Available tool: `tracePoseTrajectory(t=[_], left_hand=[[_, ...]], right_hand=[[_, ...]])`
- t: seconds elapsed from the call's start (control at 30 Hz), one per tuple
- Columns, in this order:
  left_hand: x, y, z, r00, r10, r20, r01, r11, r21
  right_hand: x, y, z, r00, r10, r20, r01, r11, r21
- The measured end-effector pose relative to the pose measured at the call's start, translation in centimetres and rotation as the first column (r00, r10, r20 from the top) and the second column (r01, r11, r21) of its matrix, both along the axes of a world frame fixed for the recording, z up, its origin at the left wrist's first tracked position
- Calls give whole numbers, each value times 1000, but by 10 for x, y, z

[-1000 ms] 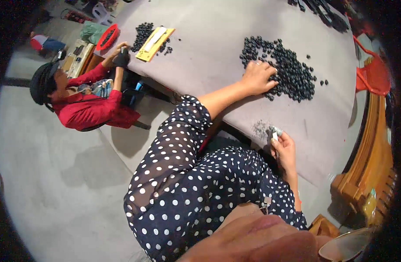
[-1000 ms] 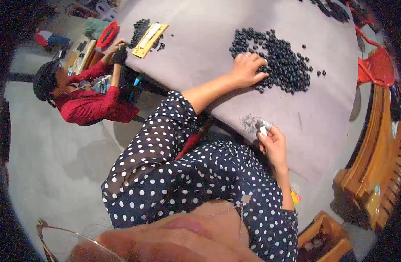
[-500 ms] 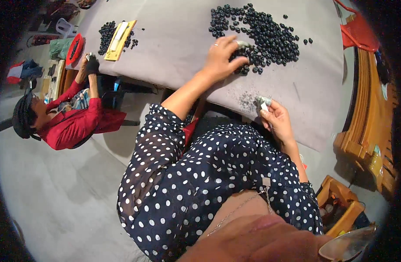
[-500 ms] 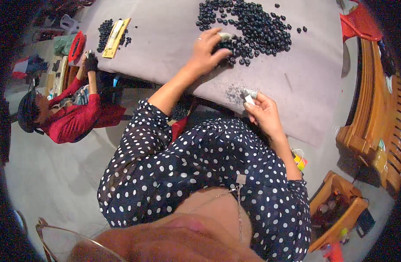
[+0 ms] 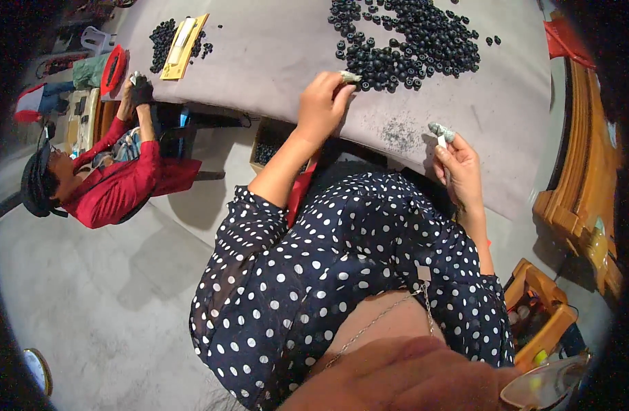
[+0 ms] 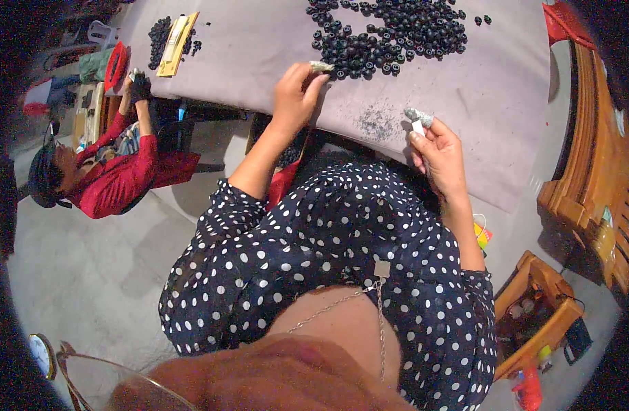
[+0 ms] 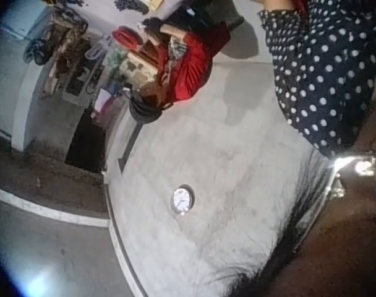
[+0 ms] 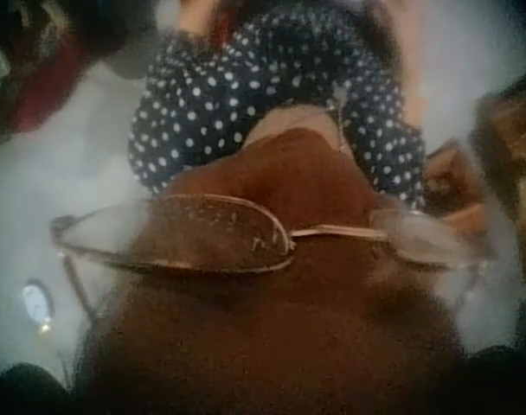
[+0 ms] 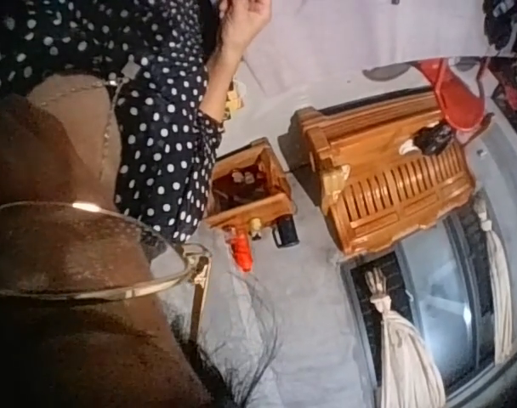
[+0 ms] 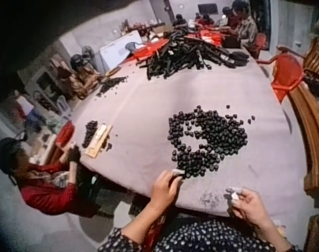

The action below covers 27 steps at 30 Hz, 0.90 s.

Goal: The person sorts and inspects small black plastic parts by hand at a workstation.

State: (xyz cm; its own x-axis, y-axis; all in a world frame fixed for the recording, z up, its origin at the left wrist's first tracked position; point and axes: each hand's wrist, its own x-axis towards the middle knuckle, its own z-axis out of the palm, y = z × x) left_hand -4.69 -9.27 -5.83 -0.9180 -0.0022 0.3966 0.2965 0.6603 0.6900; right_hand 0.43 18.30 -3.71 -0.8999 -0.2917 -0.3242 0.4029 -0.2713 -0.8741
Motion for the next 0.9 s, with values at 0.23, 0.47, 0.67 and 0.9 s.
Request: tracePoseTrajectory(t=[0.23,0.47,0.67,0.9], left_hand=[[-9,3,6,992,-60,112,84,973,-214],[14,2,6,938,-128,323,39,962,270],[39,48,30,713,-550,435,-58,572,818],[41,61,25,745,-463,480,-138,597,790]], right_hand=[[7,-1,-6,999,42,-21,-41,998,43],[9,1,-3,997,45,-64,-35,989,145],[-5,-34,18,966,123,-228,-99,988,114],[2,-34,6,958,190,-216,-156,974,166]])
